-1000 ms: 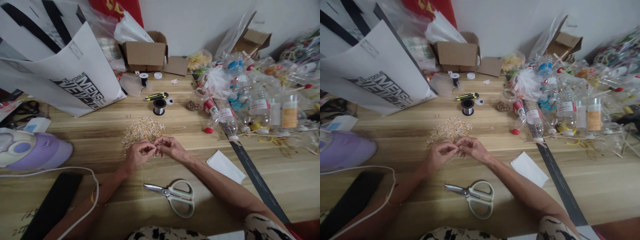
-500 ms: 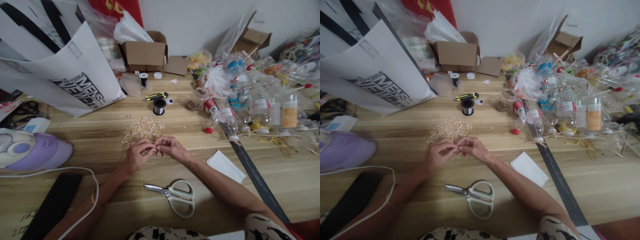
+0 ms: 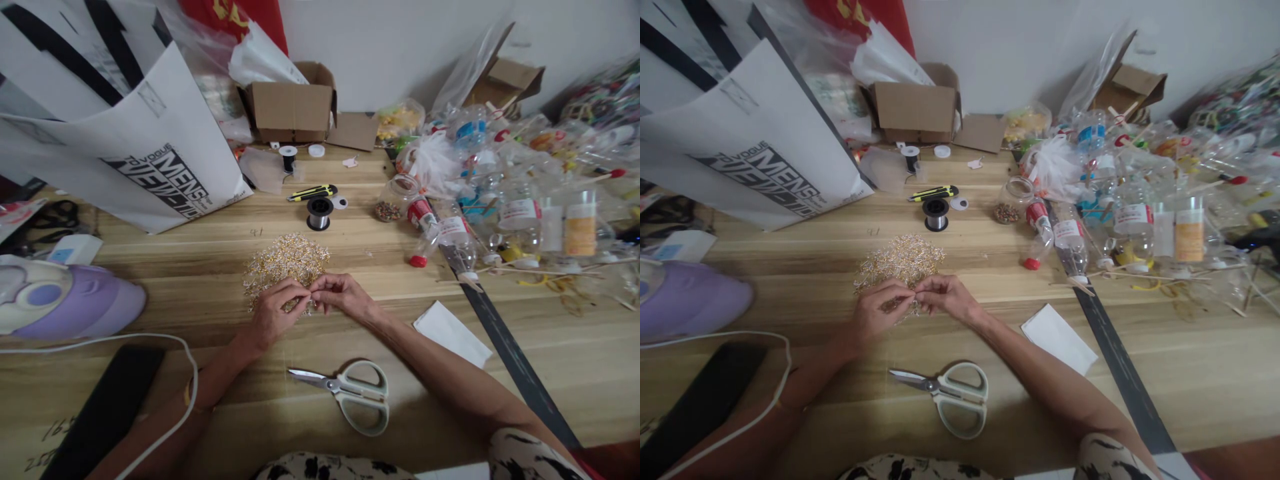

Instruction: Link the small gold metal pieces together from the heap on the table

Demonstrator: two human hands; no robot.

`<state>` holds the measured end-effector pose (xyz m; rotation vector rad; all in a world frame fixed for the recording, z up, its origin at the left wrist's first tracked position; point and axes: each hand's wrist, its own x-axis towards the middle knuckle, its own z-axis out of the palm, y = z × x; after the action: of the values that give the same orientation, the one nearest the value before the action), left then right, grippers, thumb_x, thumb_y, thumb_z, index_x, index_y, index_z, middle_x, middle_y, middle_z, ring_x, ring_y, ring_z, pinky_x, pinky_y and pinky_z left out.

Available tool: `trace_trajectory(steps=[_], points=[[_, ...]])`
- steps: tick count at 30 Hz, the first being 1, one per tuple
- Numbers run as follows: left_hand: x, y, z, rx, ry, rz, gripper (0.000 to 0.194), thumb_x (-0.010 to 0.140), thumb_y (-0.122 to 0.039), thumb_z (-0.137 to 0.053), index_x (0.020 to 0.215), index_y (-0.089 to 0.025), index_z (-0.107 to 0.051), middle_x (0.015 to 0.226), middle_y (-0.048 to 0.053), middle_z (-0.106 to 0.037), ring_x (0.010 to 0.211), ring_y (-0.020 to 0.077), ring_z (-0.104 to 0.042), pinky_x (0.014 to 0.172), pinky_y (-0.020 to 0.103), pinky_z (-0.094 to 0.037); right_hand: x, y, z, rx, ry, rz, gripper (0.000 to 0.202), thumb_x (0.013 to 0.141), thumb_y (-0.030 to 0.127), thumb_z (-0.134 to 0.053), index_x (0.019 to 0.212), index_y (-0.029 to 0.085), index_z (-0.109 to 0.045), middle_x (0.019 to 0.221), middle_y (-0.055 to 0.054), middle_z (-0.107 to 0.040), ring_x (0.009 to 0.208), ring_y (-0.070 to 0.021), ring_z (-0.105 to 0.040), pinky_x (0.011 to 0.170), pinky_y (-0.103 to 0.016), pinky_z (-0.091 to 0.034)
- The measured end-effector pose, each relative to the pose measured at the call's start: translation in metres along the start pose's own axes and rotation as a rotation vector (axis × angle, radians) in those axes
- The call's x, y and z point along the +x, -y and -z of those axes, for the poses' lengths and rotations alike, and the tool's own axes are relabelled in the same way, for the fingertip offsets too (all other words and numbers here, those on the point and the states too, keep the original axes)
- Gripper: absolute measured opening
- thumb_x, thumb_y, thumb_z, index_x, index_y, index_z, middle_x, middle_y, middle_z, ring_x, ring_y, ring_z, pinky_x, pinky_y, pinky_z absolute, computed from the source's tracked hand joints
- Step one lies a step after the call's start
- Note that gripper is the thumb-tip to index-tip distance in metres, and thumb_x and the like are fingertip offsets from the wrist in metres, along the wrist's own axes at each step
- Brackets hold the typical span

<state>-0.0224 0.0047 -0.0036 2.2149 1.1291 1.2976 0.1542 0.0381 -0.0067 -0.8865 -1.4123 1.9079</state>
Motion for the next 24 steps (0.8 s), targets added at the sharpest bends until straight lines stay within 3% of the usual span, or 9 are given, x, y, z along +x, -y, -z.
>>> trace_trajectory(steps=[12,24], points=[[-0.0018,0.0031,-0.0012,0.001,-0.008,0.000,0.008,0.077,-0.010,-0.058,0.076,-0.015,-0.064,0.072,0.005,-0.064,0.067,0.0125,-0.061,0.063,0.022,-0.049,-0.0033,0.0000,0.0005,-0.137,0.006,0.039,0.030,0.076,0.042,-0.066,0.078,0.013,-0.059,0.060,0.002,-0.056,0.051,-0.0070,-0.052,0.049,-0.018,-0.043],[-0.0011,0.0015,-0.0014,-0.087,-0.009,0.173,0.007,0.077,-0.014,-0.061,0.072,-0.016,-0.066,0.070,0.004,-0.066,0.066,0.0134,-0.061,0.064,0.024,-0.047,-0.0057,0.0031,-0.0008,-0.130,0.014,0.047,0.029,0.081,0.042,-0.061,0.082,0.014,-0.055,0.063,0.002,-0.056,0.054,-0.0076,-0.052,0.050,-0.018,-0.042]])
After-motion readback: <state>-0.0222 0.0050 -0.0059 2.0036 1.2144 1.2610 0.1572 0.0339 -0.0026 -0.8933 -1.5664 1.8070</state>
